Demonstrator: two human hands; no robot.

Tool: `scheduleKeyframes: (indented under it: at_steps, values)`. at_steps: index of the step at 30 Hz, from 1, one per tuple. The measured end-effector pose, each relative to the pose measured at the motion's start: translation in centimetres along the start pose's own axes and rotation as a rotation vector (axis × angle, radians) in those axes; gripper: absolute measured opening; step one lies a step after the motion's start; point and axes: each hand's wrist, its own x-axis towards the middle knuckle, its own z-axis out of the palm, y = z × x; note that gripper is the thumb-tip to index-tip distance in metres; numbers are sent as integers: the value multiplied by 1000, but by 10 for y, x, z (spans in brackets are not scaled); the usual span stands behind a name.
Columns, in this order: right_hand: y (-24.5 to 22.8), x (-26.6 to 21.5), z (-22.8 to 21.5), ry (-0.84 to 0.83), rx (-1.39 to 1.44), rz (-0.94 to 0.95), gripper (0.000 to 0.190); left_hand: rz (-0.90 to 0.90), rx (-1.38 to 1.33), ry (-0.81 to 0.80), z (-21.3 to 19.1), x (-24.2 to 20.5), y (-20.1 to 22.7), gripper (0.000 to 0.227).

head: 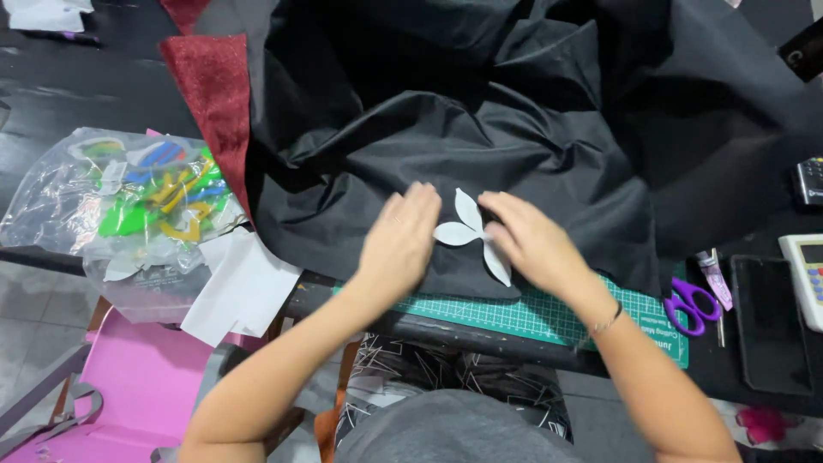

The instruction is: Applying glue to fabric pieces to assemble a bow and tracing a flower template onto black fabric

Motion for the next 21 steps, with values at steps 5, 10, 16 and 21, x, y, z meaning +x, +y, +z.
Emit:
scheduleKeyframes:
  at_steps: [5, 10, 16, 21]
  values:
    - [-12, -25, 14, -213, -224, 90, 72, -173, -424, -353, 3, -19, 0, 101]
    - [-2, -29, 2, -262, -236, 60, 70, -288, -432, -579, -7, -19, -26, 109]
    - [-9, -29, -8, -275, -36, -71, 62, -286, -809, -506, -1, 3, -7, 86]
    - [-7, -40, -16, -197, 51, -123, 68, -261, -899, -486, 7, 23, 0, 85]
